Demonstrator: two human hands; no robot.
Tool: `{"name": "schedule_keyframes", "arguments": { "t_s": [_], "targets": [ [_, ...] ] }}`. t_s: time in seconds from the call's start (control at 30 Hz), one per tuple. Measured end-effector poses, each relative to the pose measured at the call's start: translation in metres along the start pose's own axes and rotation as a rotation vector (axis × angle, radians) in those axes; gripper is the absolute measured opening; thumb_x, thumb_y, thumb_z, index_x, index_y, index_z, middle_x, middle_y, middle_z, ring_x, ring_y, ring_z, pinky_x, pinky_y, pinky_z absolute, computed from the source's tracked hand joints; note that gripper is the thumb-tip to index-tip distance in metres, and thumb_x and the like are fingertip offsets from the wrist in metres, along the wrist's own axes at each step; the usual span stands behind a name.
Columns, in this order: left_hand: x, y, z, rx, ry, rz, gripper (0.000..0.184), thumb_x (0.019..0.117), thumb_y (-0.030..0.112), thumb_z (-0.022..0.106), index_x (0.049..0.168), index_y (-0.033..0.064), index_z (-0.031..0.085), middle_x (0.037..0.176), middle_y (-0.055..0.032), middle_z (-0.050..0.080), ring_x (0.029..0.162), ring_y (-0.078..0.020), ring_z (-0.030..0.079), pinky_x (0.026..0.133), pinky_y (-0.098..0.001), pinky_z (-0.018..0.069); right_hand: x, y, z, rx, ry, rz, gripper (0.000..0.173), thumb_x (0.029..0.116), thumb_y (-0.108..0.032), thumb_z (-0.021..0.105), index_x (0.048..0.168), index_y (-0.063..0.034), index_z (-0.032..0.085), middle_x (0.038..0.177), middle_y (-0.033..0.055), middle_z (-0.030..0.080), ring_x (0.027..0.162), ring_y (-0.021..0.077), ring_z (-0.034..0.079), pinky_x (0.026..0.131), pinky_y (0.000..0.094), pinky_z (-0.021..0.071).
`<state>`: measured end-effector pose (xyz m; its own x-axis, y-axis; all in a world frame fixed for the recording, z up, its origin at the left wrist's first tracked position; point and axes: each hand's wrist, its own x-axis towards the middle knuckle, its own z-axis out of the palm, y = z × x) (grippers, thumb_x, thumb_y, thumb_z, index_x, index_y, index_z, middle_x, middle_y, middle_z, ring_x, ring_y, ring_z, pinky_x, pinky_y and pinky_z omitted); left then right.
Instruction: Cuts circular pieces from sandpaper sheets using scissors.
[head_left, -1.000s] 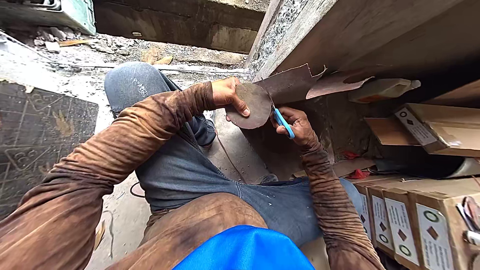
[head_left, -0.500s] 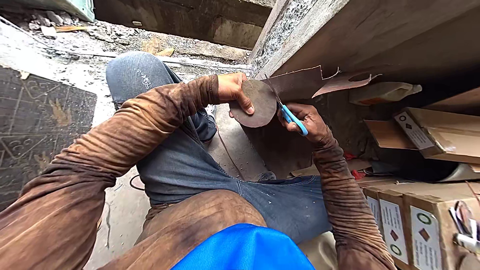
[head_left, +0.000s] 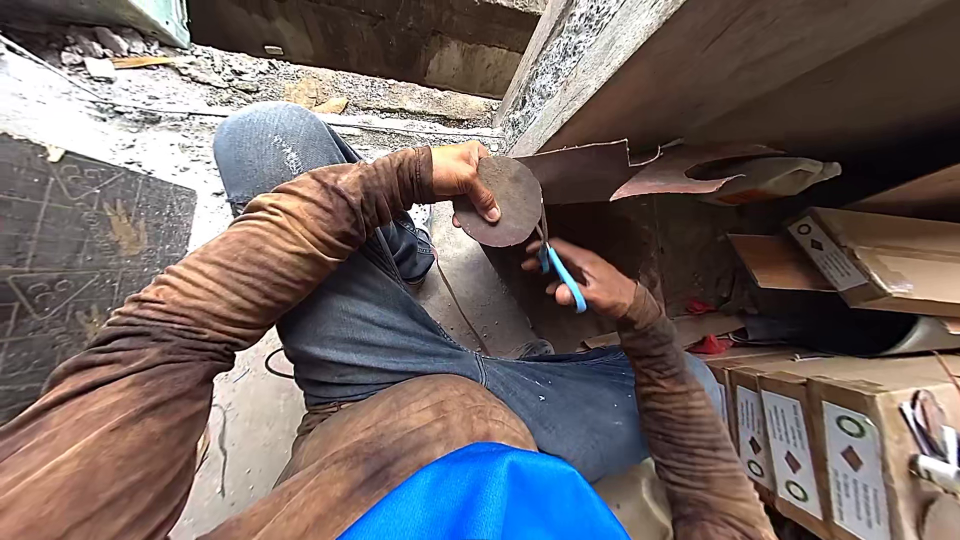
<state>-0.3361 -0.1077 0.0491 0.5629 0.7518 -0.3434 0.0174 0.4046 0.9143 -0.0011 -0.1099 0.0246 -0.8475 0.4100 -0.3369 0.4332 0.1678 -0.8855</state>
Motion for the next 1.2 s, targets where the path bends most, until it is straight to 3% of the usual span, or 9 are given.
{"name": "schedule_keyframes", "arguments": {
  "t_s": [0.1, 0.17, 0.3, 0.47, 0.67, 0.9, 1.0, 1.1, 1.2],
  "targets": [
    [-0.002, -0.003, -0.003, -0.014, 0.017, 0.025, 0.012, 0.0756, -0.002, 0.08, 0.081, 0.0012, 0.069, 0.073, -0.0123, 0.074, 0.056, -0.0198, 0.071, 0.049, -0.0354, 0.0597, -0.038, 0.01, 0.031, 0.123, 0.088, -0.076, 0.079, 0.0843, -0.067, 0.072, 0.127, -0.0018, 0.063, 0.104, 0.0071, 0.075, 0.094, 0.0176, 0.072, 0.082, 0.0364, 0.0617],
    [-0.002, -0.005, -0.003, -0.029, 0.034, 0.046, 0.013, 0.0764, -0.002, 0.079, 0.083, 0.0017, 0.068, 0.074, -0.0116, 0.074, 0.057, -0.0191, 0.071, 0.049, -0.0349, 0.0595, -0.048, 0.004, 0.06, 0.302, 0.354, -0.181, 0.055, 0.089, -0.047, 0.077, 0.118, -0.0003, 0.067, 0.094, 0.0065, 0.074, 0.078, 0.015, 0.071, 0.07, 0.0321, 0.0614],
    [0.003, -0.002, -0.003, -0.06, 0.108, 0.14, 0.02, 0.0739, -0.003, 0.078, 0.091, 0.0017, 0.068, 0.077, -0.0111, 0.074, 0.058, -0.0181, 0.07, 0.05, -0.0339, 0.0601, -0.009, -0.02, 0.11, 0.523, 0.923, -0.13, 0.027, 0.098, -0.015, 0.062, 0.115, 0.0057, 0.059, 0.077, 0.0088, 0.071, 0.073, 0.0224, 0.073, 0.075, 0.0437, 0.0645],
    [-0.001, 0.004, -0.002, -0.021, 0.141, 0.155, 0.02, 0.0756, -0.005, 0.078, 0.093, -0.0007, 0.069, 0.079, -0.0123, 0.075, 0.062, -0.0184, 0.071, 0.056, -0.0346, 0.062, 0.002, -0.037, 0.114, 1.009, 0.954, -0.169, 0.026, 0.1088, -0.017, 0.041, 0.121, 0.0041, 0.051, 0.093, 0.0179, 0.074, 0.084, 0.0297, 0.075, 0.073, 0.0442, 0.0651],
    [0.007, -0.002, 0.012, 0.023, 0.093, 0.18, 0.021, 0.0749, -0.003, 0.078, 0.094, -0.0007, 0.07, 0.08, -0.0125, 0.075, 0.063, -0.0188, 0.071, 0.058, -0.0356, 0.0621, 0.063, -0.071, 0.081, 0.945, 1.237, -0.069, 0.039, 0.0893, -0.003, 0.075, 0.123, -0.0041, 0.055, 0.093, 0.0071, 0.071, 0.074, 0.019, 0.072, 0.065, 0.0365, 0.064],
    [-0.001, -0.013, 0.01, -0.001, 0.2, 0.219, 0.02, 0.0829, 0.002, 0.077, 0.101, -0.0014, 0.069, 0.088, -0.0101, 0.076, 0.079, -0.0176, 0.074, 0.077, -0.038, 0.0635, 0.108, -0.052, 0.083, 1.06, 1.254, -0.263, 0.036, 0.0861, 0.002, 0.075, 0.117, -0.0017, 0.057, 0.088, 0.0067, 0.069, 0.077, 0.0172, 0.071, 0.073, 0.0364, 0.0639],
    [-0.012, -0.022, 0.023, -0.518, 0.397, 0.33, 0.036, 0.1079, 0.031, 0.042, 0.116, 0.0032, 0.063, 0.103, -0.0088, 0.073, 0.096, -0.018, 0.071, 0.087, -0.0394, 0.0598, 0.118, -0.055, 0.086, 1.136, 1.271, -0.292, 0.036, 0.0873, 0.002, 0.075, 0.118, -0.0048, 0.058, 0.093, 0.0062, 0.071, 0.08, 0.0168, 0.071, 0.074, 0.0358, 0.0634],
    [-0.034, -0.033, 0.059, -0.886, 0.641, 0.384, 0.075, 0.1027, 0.068, 0.027, 0.137, 0.0075, 0.054, 0.128, -0.0125, 0.064, 0.118, -0.0267, 0.062, 0.101, -0.0498, 0.0513, 0.128, -0.058, 0.089, 1.195, 1.298, -0.307, 0.036, 0.0866, 0.003, 0.076, 0.117, -0.0051, 0.059, 0.093, 0.0072, 0.071, 0.079, 0.0177, 0.071, 0.072, 0.0368, 0.063],
    [-0.031, -0.05, 0.117, -0.851, 0.793, 0.467, 0.038, 0.101, 0.028, 0.056, 0.132, 0.0051, 0.057, 0.124, -0.0158, 0.066, 0.114, -0.0306, 0.065, 0.098, -0.0521, 0.0541, 0.134, -0.058, 0.09, 1.174, 1.309, -0.344, 0.033, 0.0863, 0.002, 0.076, 0.114, -0.0057, 0.06, 0.091, 0.0058, 0.071, 0.077, 0.0162, 0.071, 0.071, 0.035, 0.0627]
  ]
}}
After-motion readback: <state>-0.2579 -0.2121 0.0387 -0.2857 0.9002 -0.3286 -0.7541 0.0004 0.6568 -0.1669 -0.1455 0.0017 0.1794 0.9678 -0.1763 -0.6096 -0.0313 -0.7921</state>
